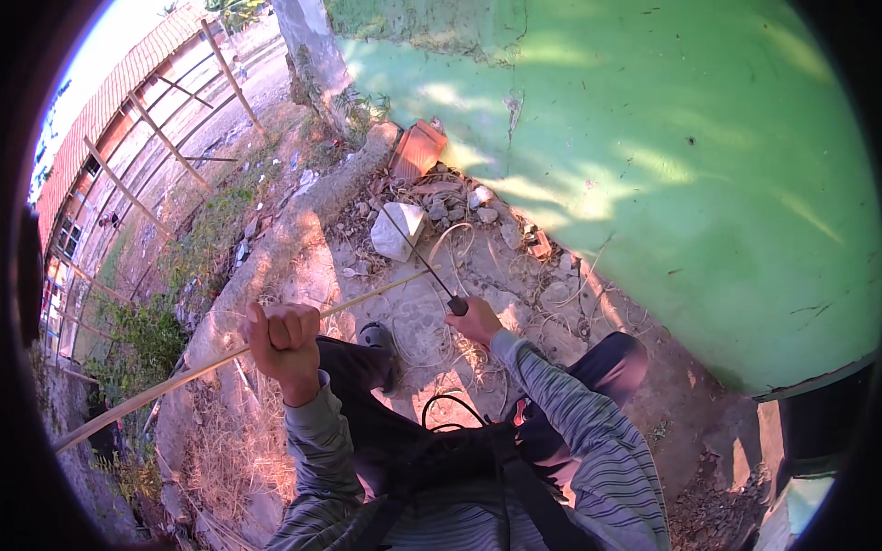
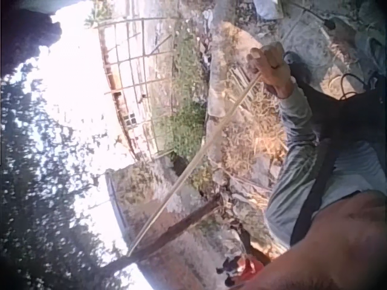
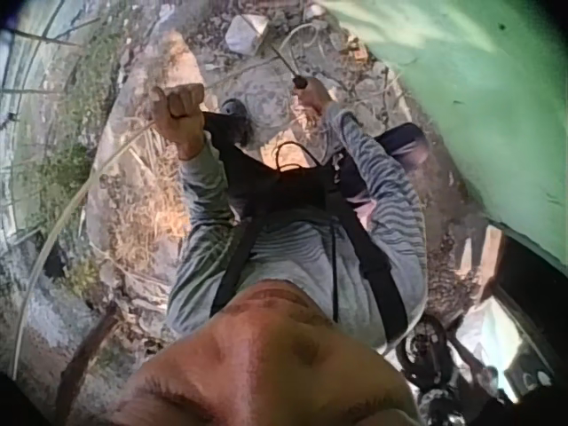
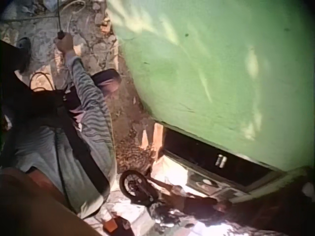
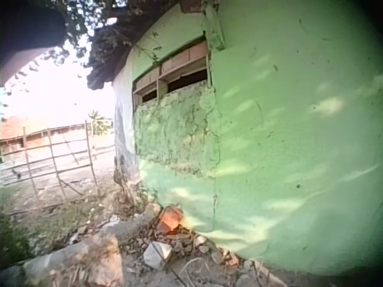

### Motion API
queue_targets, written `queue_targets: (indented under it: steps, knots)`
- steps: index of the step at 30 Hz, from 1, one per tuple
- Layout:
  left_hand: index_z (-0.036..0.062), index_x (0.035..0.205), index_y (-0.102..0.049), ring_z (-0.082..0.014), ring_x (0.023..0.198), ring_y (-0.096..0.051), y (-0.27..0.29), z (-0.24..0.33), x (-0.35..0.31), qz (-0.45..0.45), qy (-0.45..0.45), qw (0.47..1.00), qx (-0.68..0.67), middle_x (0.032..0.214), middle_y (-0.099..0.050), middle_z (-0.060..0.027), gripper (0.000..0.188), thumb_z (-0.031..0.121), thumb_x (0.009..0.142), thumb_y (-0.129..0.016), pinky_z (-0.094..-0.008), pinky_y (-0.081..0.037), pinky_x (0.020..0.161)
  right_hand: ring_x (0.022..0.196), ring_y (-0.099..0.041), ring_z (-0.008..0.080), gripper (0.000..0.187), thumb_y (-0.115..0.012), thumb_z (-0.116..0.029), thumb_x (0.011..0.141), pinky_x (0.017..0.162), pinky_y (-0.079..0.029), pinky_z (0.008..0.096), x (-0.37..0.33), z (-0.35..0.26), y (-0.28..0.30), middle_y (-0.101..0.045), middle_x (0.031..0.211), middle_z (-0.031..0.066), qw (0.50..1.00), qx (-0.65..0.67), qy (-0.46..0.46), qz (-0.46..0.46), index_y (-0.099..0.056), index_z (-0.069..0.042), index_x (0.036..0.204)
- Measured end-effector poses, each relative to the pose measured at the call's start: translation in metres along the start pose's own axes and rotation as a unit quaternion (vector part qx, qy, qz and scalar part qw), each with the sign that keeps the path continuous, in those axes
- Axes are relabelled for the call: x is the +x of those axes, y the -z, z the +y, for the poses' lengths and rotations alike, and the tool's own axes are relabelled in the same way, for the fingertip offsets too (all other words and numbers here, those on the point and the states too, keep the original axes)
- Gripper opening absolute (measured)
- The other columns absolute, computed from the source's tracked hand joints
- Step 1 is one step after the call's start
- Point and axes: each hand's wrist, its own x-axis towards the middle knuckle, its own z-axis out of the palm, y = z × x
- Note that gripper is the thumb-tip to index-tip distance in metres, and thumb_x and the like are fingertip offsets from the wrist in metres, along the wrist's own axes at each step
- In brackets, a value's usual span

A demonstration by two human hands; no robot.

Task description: The person shaves a long wooden pole using a knife while sitting outdoors. They hold the pole with their left hand and use the knife in their right hand to scrape the outer surface, occasionally turning the pole to work on different sides.

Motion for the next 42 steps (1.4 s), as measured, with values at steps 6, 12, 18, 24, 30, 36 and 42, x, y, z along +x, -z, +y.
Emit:
queue_targets:
  steps: [6,12,18,24,30,36,42]
  knots:
    - [0.0167,0.052,-0.019,-0.0083,0.038,-0.01,0.006,0.004,-0.007,0.009,-0.008,1.0,-0.011,0.044,-0.017,0.0047,0.058,0.025,0.107,-0.033,-0.0282,-0.011,0.039,0.079,-0.068,0.0391,0.029,-0.073,-0.028,0.075,0.074,-0.054,0.0475,-0.026,-0.062,-0.005,-0.07,0.081,0.0187,0.984,-0.104,0.108,0.098,-0.071,-0.005,0.093]
    - [0.0174,0.051,-0.019,-0.0091,0.04,-0.008,-0.017,0.098,0.002,-0.073,-0.118,0.986,-0.087,0.044,-0.015,0.0042,0.059,0.029,0.108,-0.026,-0.0287,-0.011,0.04,0.063,-0.066,0.0339,0.03,-0.074,-0.027,0.075,0.061,-0.051,0.0436,-0.003,0.011,0.01,-0.066,0.068,0.0174,0.979,-0.12,-0.035,0.159,-0.066,0.001,0.081]
    - [0.0179,0.056,-0.02,-0.0102,0.043,-0.007,0.042,0.058,0.022,0.103,0.0,0.994,0.023,0.047,-0.014,0.0035,0.055,0.03,0.108,-0.031,-0.0306,-0.014,0.043,0.051,-0.061,0.0198,0.027,-0.074,-0.029,0.08,0.049,-0.048,0.0355,-0.016,0.024,0.004,-0.062,0.061,0.0082,0.991,0.074,-0.109,0.032,-0.067,-0.002,0.077]
    - [0.0179,0.061,-0.024,-0.01,0.045,-0.014,0.074,-0.041,0.033,0.154,0.206,0.966,-0.018,0.052,-0.016,0.0043,0.053,0.04,0.105,-0.043,-0.029,-0.019,0.045,0.043,-0.043,0.0049,0.023,-0.073,-0.02,0.087,0.039,-0.031,0.0256,-0.029,-0.004,0.04,-0.052,0.058,-0.0021,0.935,0.301,-0.185,-0.038,-0.062,-0.007,0.072]
    - [0.018,0.061,-0.029,-0.0106,0.047,-0.022,0.113,-0.11,0.035,0.152,0.292,0.936,-0.123,0.053,-0.02,0.0046,0.052,0.044,0.101,-0.049,-0.0292,-0.024,0.047,0.039,-0.04,0.0051,0.028,-0.08,-0.026,0.083,0.037,-0.032,0.0239,-0.021,-0.005,0.075,-0.048,0.052,-0.0044,0.972,0.209,-0.109,0.02,-0.066,-0.002,0.089]
    - [0.0173,0.063,-0.032,-0.0115,0.049,-0.027,0.12,-0.134,0.034,0.144,0.34,0.91,-0.189,0.056,-0.024,0.0039,0.05,0.047,0.098,-0.052,-0.0294,-0.028,0.05,0.043,-0.045,0.0044,0.029,-0.081,-0.024,0.083,0.04,-0.034,0.0223,-0.039,-0.014,0.059,-0.053,0.057,-0.0043,0.955,0.266,-0.117,-0.053,-0.071,-0.003,0.099]
    - [0.0168,0.066,-0.034,-0.0117,0.051,-0.028,0.117,-0.13,0.048,0.151,0.304,0.919,-0.202,0.058,-0.026,0.0044,0.047,0.045,0.099,-0.051,-0.0294,-0.028,0.051,0.045,-0.046,0.0043,0.026,-0.08,-0.022,0.083,0.041,-0.035,0.0225,-0.044,-0.019,0.042,-0.056,0.06,-0.0038,0.959,0.237,-0.105,-0.117,-0.071,-0.004,0.099]
